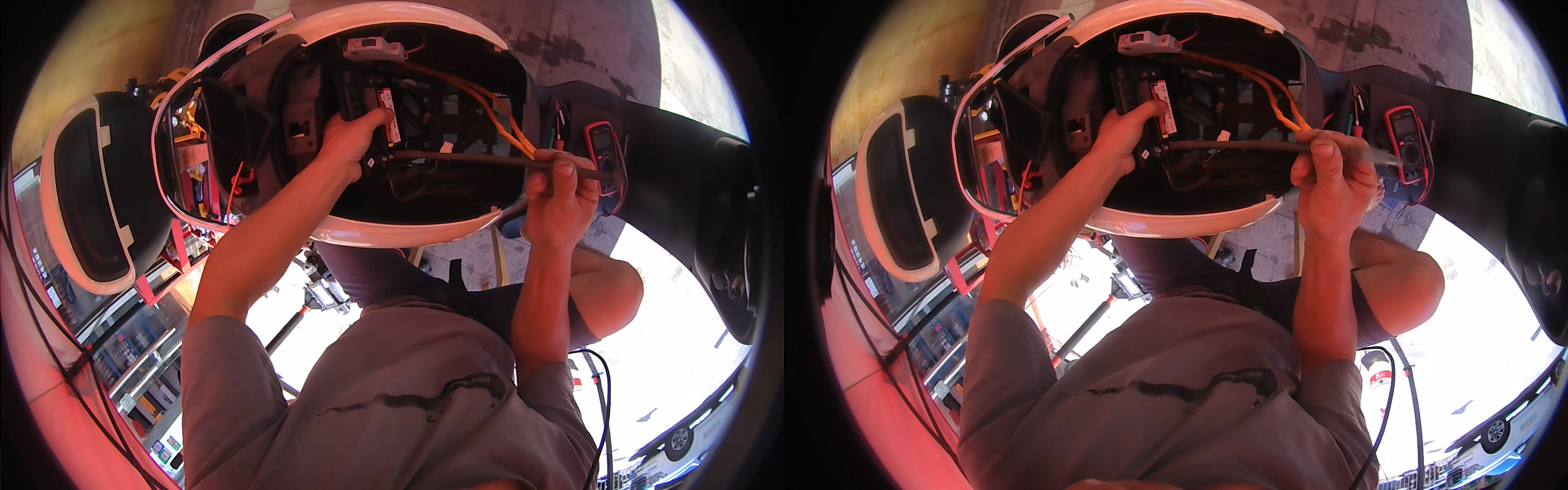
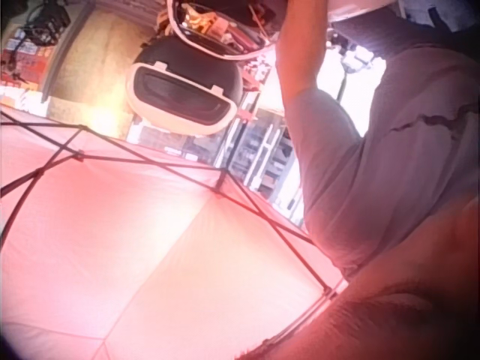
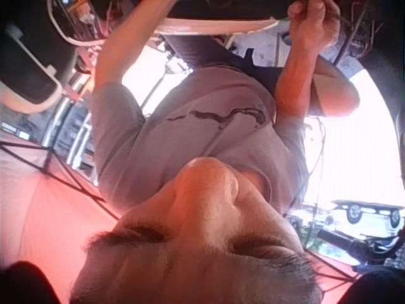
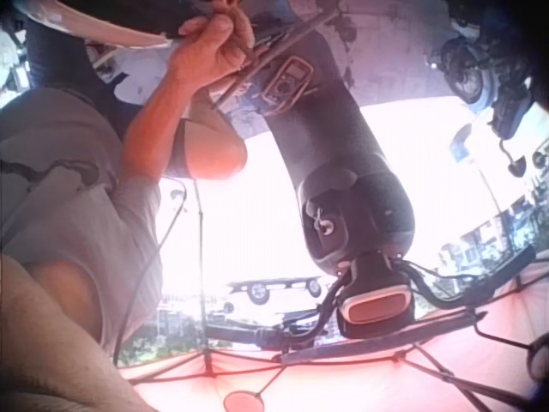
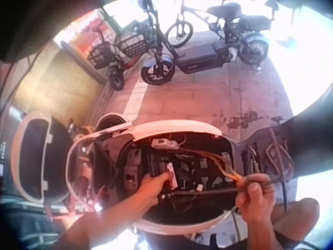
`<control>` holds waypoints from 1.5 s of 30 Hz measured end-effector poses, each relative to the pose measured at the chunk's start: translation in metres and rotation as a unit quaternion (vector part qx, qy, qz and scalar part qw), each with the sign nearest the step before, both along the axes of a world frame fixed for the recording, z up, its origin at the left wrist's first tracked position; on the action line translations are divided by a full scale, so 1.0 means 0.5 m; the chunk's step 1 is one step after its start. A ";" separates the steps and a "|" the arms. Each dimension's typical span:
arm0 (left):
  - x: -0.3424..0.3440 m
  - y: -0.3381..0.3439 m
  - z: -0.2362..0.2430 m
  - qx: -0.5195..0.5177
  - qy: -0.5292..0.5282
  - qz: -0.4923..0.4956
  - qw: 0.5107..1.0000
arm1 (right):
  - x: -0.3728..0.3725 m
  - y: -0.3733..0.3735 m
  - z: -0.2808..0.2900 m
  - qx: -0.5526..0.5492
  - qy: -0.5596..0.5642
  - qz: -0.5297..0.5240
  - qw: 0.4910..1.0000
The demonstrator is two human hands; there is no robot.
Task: The person opens the seat compartment of a white electric scooter and uses a screwdriver to adjust and connect internal wiring and components. They repeatedly tighten screws and reposition wires within the battery compartment.
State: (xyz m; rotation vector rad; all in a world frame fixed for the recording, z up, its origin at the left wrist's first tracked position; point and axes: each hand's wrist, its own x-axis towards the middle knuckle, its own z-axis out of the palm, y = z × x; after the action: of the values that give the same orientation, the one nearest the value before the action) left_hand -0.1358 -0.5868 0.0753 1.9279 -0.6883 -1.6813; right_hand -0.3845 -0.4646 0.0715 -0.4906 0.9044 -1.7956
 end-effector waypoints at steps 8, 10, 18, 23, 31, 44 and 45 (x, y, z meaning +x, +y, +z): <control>0.000 -0.001 -0.002 0.000 0.011 0.007 1.000 | 0.014 0.009 -0.009 0.057 0.003 -0.009 0.998; 0.003 -0.004 -0.005 -0.002 0.005 0.000 1.000 | 0.007 0.010 -0.020 0.037 0.029 0.000 0.999; -0.002 -0.003 0.003 0.005 0.004 0.010 1.000 | 0.002 0.008 -0.020 0.049 0.068 0.007 0.996; 0.001 -0.001 -0.002 0.004 0.000 -0.003 1.000 | 0.019 -0.003 0.021 -0.007 -0.017 -0.008 1.000; 0.000 0.000 -0.001 0.000 -0.002 -0.005 1.000 | 0.000 0.015 -0.012 0.026 0.051 -0.016 0.998; 0.002 -0.005 -0.005 -0.001 0.005 -0.022 1.000 | 0.000 0.013 0.032 -0.074 0.023 0.035 0.996; 0.002 -0.005 -0.005 -0.002 0.004 -0.024 1.000 | -0.004 0.015 0.028 -0.067 0.040 0.024 0.997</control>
State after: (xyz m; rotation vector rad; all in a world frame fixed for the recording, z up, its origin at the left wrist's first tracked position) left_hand -0.1349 -0.5895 0.0729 1.9159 -0.7406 -1.7145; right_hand -0.3863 -0.4569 0.0857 -0.6684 0.8231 -1.8110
